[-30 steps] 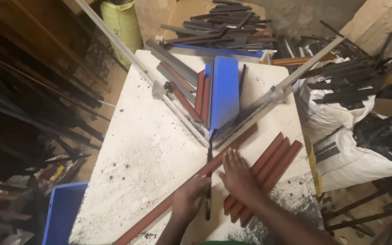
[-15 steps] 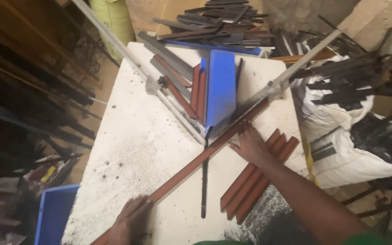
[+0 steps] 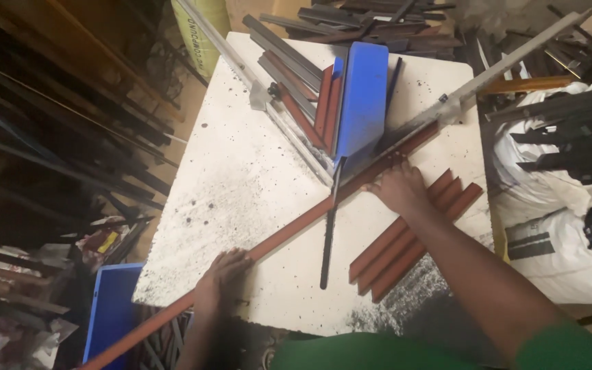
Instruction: Cutting picture frame moldings using a miter trimmer at a workbench station.
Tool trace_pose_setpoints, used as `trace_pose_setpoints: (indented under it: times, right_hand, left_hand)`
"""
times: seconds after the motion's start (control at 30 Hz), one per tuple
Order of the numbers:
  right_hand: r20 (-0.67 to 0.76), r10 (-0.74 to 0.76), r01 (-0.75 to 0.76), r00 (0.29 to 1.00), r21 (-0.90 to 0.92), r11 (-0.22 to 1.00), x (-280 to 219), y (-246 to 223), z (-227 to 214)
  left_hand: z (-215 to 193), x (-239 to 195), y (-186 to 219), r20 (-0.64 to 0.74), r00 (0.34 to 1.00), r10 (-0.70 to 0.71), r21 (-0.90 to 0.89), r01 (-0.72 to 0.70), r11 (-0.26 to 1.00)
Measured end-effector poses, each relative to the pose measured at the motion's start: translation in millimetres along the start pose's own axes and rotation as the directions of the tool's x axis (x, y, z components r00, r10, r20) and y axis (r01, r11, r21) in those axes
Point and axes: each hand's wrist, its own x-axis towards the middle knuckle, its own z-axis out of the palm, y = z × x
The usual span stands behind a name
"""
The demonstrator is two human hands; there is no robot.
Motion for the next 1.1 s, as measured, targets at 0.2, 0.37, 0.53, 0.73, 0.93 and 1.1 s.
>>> trace_pose_setpoints:
  times: [0.2,0.37,0.53,0.73,0.93,1.1]
  right_hand:
    - [0.021,-0.02,0.021,1.0,-0.008,1.0,19.7,8.9,10.4]
    - [0.051,0.01,-0.012,0.999,0.04,0.999,-13.0,3.1,-15.5]
    - [0.429,0.073,-0.187,0.9,0.23,0.955,-105.5,-34.9,-101.4]
    - [0.473,0.147,-0.291,0.869,0.247,0.924,-176.8,-41.5,-71.6]
    - [0.347,-0.059,-0.126,0.936,0.486,0.865,-182.7,-113.0,-76.9]
    - [0.238,-0.034,-0.047,0.971,0.326,0.944,-128.1,-81.6,-5.7]
  left_hand:
    - [-13.7,18.1,14.4,0.058,0.994,-0.092,0.001,0.092,0.996]
    - [-8.7,-6.0,12.9,0.008,0.995,-0.101,-0.012,0.101,0.995]
    - [-0.5,-35.0,5.5,-0.066,0.997,0.04,-0.269,-0.057,0.961]
    - [31.9,-37.1,61.5,-0.046,0.996,-0.076,0.092,0.08,0.992]
    - [81.4,8.9,113.3,0.164,0.966,-0.201,-0.223,0.235,0.946]
    - [97.4,-2.7,88.0,0.224,0.969,-0.104,-0.192,0.148,0.97]
